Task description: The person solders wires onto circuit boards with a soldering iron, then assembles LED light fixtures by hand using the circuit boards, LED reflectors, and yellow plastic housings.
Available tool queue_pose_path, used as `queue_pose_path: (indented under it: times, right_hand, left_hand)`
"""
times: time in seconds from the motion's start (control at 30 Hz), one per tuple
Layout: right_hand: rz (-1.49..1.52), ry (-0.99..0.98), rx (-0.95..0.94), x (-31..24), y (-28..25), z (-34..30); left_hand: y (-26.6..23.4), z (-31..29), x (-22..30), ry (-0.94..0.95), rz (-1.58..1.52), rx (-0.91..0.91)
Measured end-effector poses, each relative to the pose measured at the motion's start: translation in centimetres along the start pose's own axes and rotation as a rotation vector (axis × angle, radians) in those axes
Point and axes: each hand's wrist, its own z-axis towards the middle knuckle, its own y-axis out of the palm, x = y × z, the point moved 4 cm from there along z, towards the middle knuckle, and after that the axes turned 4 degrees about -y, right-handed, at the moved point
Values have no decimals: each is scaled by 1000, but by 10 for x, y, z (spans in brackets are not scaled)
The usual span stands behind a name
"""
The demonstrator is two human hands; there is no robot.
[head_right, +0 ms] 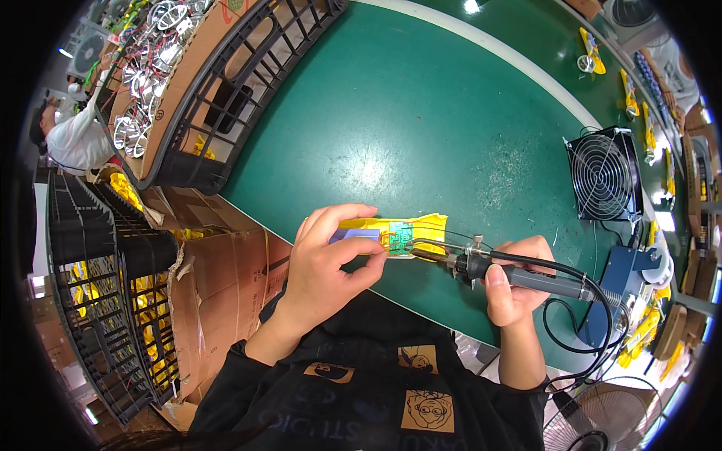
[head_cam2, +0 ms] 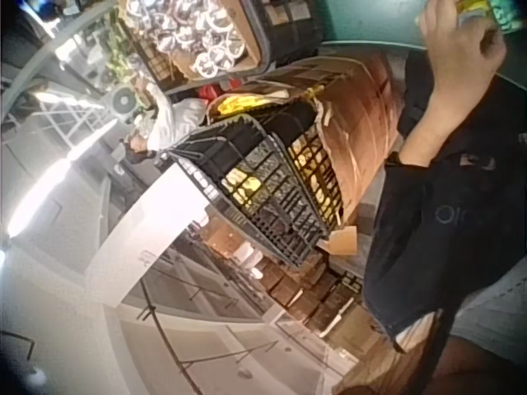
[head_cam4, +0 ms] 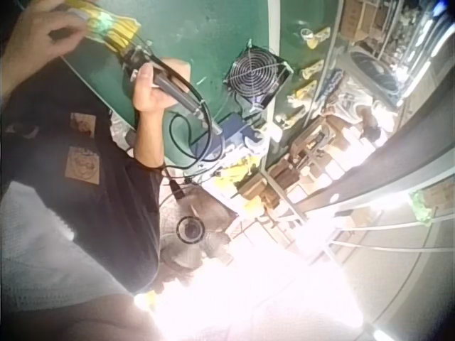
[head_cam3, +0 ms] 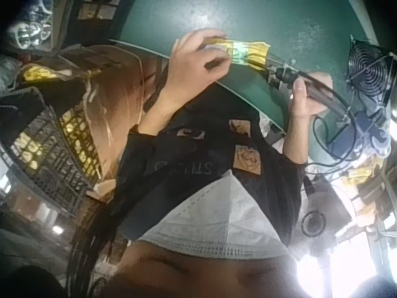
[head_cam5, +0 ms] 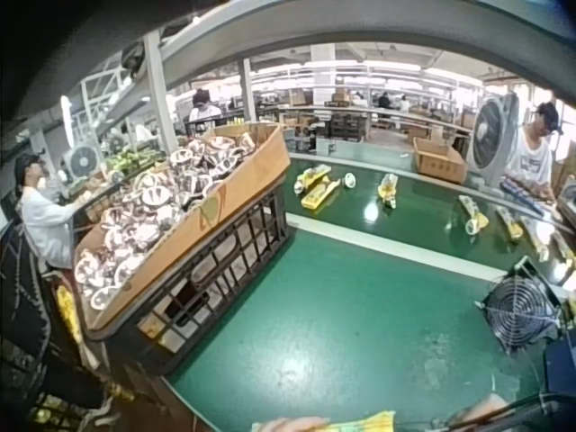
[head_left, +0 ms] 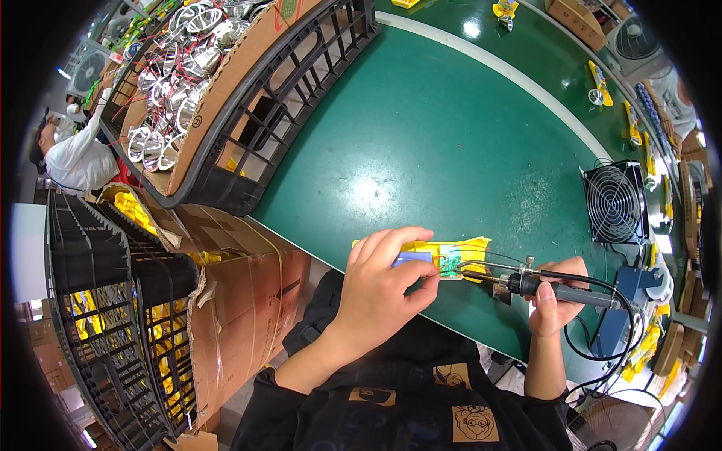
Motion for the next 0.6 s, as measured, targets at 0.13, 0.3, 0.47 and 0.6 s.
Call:
queue_pose_path:
  times: [0.13, 0.3, 0.47, 0.6]
  right_hand:
    - [18, -19, 35, -3, 0, 2]
    - [56, 18, 137, -4, -4, 4]
    - [70, 14, 181, -9, -8, 7]
    - [118, 16, 176, -10, -11, 7]
  left_hand:
    - [0, 0, 0, -2, -4, -1]
    - [-2, 1, -1, -3, -2, -8]
    - [-2, 1, -1, 4, -1, -24]
    - [-3, 3, -1, 37, -8, -42]
